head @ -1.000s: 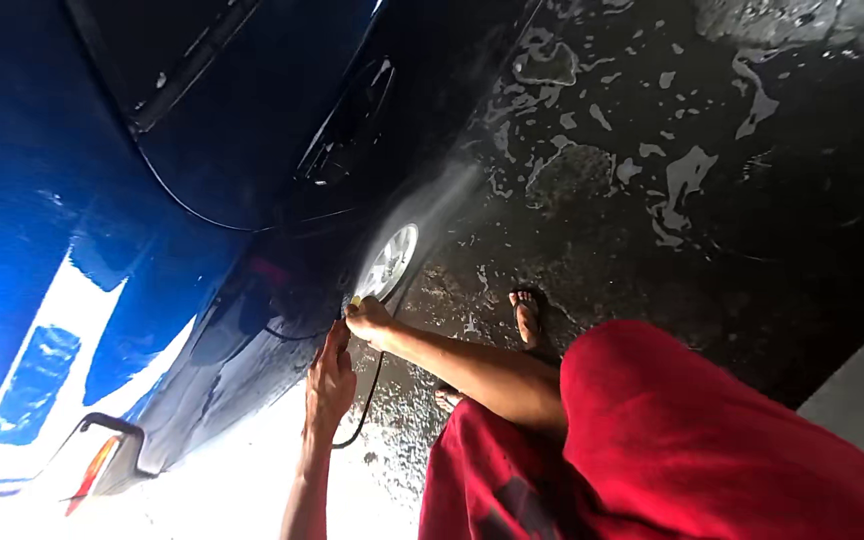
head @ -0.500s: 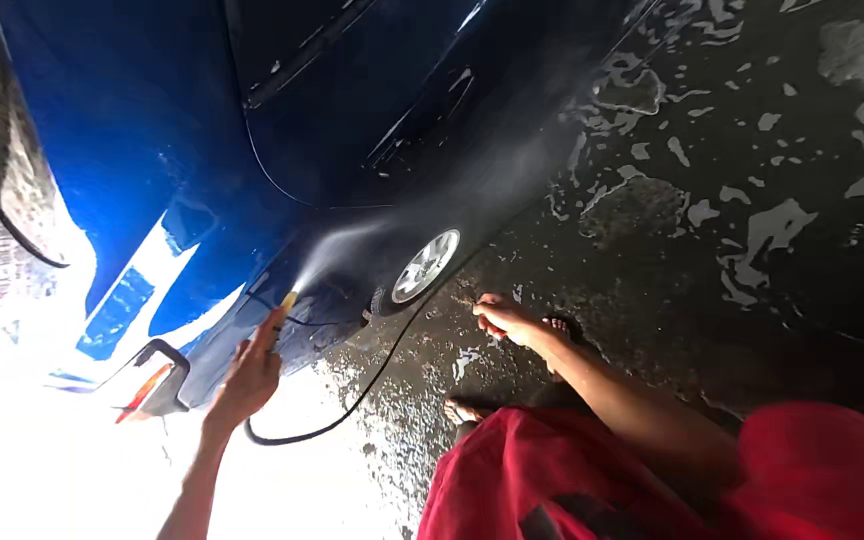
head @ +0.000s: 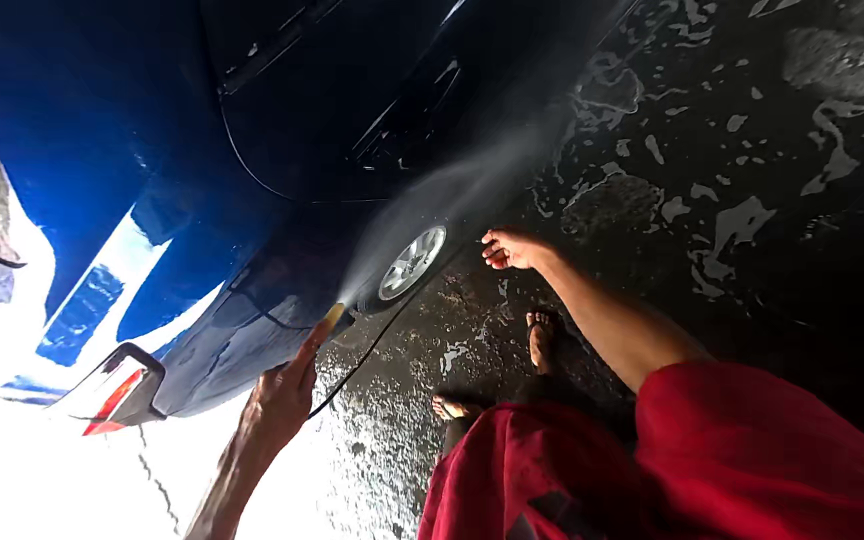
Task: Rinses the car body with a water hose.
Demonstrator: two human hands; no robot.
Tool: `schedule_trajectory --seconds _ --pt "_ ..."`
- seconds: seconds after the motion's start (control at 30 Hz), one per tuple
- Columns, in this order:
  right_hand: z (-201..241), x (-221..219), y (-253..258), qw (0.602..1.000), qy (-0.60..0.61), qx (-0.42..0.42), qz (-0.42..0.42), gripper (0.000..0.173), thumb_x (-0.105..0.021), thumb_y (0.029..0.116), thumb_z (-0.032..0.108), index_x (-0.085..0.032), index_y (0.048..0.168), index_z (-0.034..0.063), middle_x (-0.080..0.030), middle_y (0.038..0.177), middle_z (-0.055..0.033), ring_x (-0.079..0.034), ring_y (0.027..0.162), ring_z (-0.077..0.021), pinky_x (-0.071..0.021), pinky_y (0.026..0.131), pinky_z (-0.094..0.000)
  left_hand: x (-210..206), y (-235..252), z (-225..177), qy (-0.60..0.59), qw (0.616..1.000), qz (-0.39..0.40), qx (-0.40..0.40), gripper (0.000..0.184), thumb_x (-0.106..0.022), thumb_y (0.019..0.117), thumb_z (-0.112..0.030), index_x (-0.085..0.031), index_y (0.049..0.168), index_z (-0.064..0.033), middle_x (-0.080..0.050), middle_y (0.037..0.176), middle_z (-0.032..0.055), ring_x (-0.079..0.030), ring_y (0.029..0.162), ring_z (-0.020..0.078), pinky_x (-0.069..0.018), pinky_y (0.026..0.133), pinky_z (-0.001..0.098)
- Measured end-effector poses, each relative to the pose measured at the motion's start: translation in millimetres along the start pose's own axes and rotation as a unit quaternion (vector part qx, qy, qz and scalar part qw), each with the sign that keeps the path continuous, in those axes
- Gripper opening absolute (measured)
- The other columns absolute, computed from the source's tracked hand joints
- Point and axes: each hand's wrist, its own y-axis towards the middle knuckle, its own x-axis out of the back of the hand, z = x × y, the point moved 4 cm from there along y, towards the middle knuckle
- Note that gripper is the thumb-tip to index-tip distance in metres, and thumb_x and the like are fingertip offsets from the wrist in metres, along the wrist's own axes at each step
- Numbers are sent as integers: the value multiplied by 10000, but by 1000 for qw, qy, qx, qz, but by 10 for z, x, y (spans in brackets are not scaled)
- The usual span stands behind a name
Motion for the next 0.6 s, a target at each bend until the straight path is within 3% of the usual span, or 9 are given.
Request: schedule_trajectory --seconds 0.1,0.17,0.23,0.3,0.37,0.47,0.53,0.6 --pt "241 334 239 997 30 -49 -45 443 -406 1100 327 -422 1467 81 -586 1181 -168 -608 803 -189 -531 707 -312 53 29 -313 25 999 4 -30 510 -427 1061 -157 -448 1562 -252 -642 694 166 -626 588 359 -514 576 550" --pt "373 560 309 995 43 -58 -75 437 -430 1086 302 -419 1465 83 -589 1174 -169 -619 789 -187 -539 688 -305 145 53 -411 23 998 -20 -47 514 -451 1039 -126 -468 1547 -201 -656 721 184 -632 573 361 -521 550 549" --pt "459 728 316 994 30 -57 -84 441 -411 1092 305 -406 1478 93 -585 1180 -161 -604 793 -176 -522 691 -294 227 101 -346 5 1000 -16 -24 537 -475 1012 -102 -457 1544 -171 -666 964 244 -668 720 366 -553 651 544" --pt "485 863 323 995 18 -51 -87 434 -401 1093 301 -413 1471 87 -585 1154 -154 -594 786 -168 -516 693 -290 263 176 -172 -24 999 5 25 615 -489 949 -43 -428 1549 -162 -544 1241 274 -632 954 373 -545 800 526" --pt "469 973 327 994 31 -50 -90 420 -414 1096 292 -426 1456 78 -593 1133 -159 -607 788 -179 -527 698 -298 243 232 -9 -34 998 0 60 654 -495 917 -4 -399 1554 -118 -555 1287 290 -629 1041 409 -530 860 561" --pt "452 1055 398 994 51 -58 -80 412 -441 1091 298 -447 1443 84 -609 1116 -145 -608 781 -173 -524 694 -295 173 296 44 8 997 -31 64 639 -542 975 -124 -358 1587 -114 -695 1103 285 -696 856 460 -537 744 640" --pt "493 1080 449 995 41 -63 -72 402 -462 1082 298 -476 1422 83 -614 1096 -133 -597 758 -160 -520 682 -292 130 356 -73 27 998 -14 47 648 -547 1022 -221 -306 1621 -173 -710 1106 275 -705 823 469 -532 731 659" --pt "587 1105 536 996 21 -58 -63 384 -476 1076 289 -491 1404 90 -610 1080 -128 -591 743 -159 -520 671 -293 125 430 -255 35 999 2 22 607 -508 1038 -201 -324 1617 -194 -714 1112 259 -704 771 447 -532 697 648"
